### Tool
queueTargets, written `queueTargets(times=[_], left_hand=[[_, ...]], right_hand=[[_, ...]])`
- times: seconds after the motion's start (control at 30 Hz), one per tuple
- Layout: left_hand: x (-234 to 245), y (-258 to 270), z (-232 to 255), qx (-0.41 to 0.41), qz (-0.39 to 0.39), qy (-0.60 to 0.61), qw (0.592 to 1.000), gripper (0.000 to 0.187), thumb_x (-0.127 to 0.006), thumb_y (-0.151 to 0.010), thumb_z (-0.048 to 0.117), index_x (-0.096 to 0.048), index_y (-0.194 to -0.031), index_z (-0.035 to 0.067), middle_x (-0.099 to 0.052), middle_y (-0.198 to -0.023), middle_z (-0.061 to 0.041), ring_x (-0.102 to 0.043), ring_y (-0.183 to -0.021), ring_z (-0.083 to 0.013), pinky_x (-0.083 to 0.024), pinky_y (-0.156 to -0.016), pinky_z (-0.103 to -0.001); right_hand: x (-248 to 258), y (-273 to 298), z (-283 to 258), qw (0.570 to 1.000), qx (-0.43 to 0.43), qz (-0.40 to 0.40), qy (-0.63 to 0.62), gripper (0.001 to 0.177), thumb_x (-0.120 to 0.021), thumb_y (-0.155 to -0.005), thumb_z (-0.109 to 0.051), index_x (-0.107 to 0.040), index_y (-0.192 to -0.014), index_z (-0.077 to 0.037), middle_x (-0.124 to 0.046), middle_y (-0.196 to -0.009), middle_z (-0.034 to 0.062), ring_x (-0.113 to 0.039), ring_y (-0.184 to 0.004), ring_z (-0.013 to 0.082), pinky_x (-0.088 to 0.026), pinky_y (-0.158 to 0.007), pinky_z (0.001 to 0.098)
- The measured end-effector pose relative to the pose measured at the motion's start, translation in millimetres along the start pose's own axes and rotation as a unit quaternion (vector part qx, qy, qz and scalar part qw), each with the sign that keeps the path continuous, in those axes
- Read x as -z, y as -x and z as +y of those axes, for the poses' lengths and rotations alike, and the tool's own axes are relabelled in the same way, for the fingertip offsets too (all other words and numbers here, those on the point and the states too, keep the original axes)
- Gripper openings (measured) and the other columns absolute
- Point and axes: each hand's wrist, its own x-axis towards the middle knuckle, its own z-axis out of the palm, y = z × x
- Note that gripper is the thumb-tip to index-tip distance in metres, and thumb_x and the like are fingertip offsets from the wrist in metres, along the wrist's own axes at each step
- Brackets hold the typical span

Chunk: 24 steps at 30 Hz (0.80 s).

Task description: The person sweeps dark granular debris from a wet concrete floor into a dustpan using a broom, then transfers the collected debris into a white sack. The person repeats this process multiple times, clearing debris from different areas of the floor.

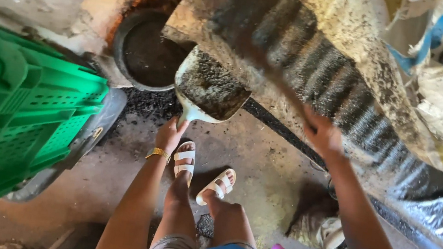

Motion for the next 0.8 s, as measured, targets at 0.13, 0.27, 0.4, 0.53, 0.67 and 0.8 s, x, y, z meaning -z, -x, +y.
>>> queueTargets(times=[0.13,0.27,0.4,0.53,0.67,0.8], left_hand=[[-16.7,-1.9,-19.5,-0.020,-0.011,0.014,1.000,0.058,-0.046,-0.103,0.066,-0.061,-0.107,0.010,-0.073,-0.095,-0.022,-0.072,-0.097,-0.0419,-0.057,-0.083,-0.053],[-8.3,4.1,-15.2,-0.020,0.049,-0.029,0.998,0.058,-0.049,-0.104,0.063,-0.067,-0.115,0.009,-0.074,-0.102,-0.018,-0.072,-0.100,-0.0345,-0.058,-0.085,-0.045],[29.1,5.6,6.9,0.002,-0.020,0.032,0.999,0.057,-0.046,-0.098,0.059,-0.066,-0.109,0.007,-0.072,-0.103,-0.023,-0.065,-0.099,-0.0449,-0.048,-0.084,-0.050],[40.3,11.8,0.7,-0.073,0.001,0.013,0.997,0.053,-0.049,-0.098,0.055,-0.069,-0.105,0.006,-0.073,-0.086,-0.020,-0.068,-0.079,-0.0401,-0.048,-0.065,-0.048],[42.7,11.2,18.1,-0.096,-0.003,-0.053,0.994,0.049,-0.048,-0.100,0.054,-0.067,-0.104,0.009,-0.074,-0.092,-0.019,-0.069,-0.088,-0.0414,-0.049,-0.071,-0.052],[42.2,15.2,52.8,-0.118,-0.093,-0.109,0.983,0.045,-0.049,-0.100,0.052,-0.066,-0.108,0.011,-0.074,-0.092,-0.021,-0.068,-0.089,-0.0434,-0.047,-0.072,-0.052]], right_hand=[[19.5,-50.2,-30.5,0.995,-0.079,-0.020,-0.048,0.072,-0.071,-0.092,-0.029,-0.045,-0.158,-0.036,-0.074,-0.107,0.0143,-0.072,-0.093,0.0387,-0.058,-0.078,0.0549],[-12.9,2.0,-75.1,0.950,-0.186,-0.004,-0.250,0.043,-0.063,-0.090,-0.040,-0.070,-0.131,-0.029,-0.072,-0.096,0.0034,-0.067,-0.085,0.0256,-0.053,-0.078,0.0409],[39.7,59.3,-129.2,0.976,-0.085,-0.082,-0.181,0.075,-0.062,-0.088,-0.019,-0.039,-0.159,-0.019,-0.074,-0.108,0.0134,-0.070,-0.089,0.0295,-0.051,-0.069,0.0418],[96.3,141.8,-145.2,0.919,-0.247,-0.057,-0.303,0.074,-0.070,-0.090,-0.025,-0.041,-0.157,-0.033,-0.060,-0.148,-0.0029,-0.062,-0.127,0.0173,-0.052,-0.085,0.0271],[104.1,216.9,-141.9,0.893,-0.332,0.042,-0.300,0.075,-0.073,-0.084,-0.017,-0.048,-0.153,-0.028,-0.071,-0.136,-0.0006,-0.069,-0.115,0.0101,-0.050,-0.092,0.0255],[78.0,302.3,-151.1,0.840,-0.446,0.089,-0.297,0.078,-0.071,-0.080,-0.018,-0.048,-0.154,-0.030,-0.073,-0.132,-0.0013,-0.071,-0.106,0.0112,-0.051,-0.086,0.0267]])
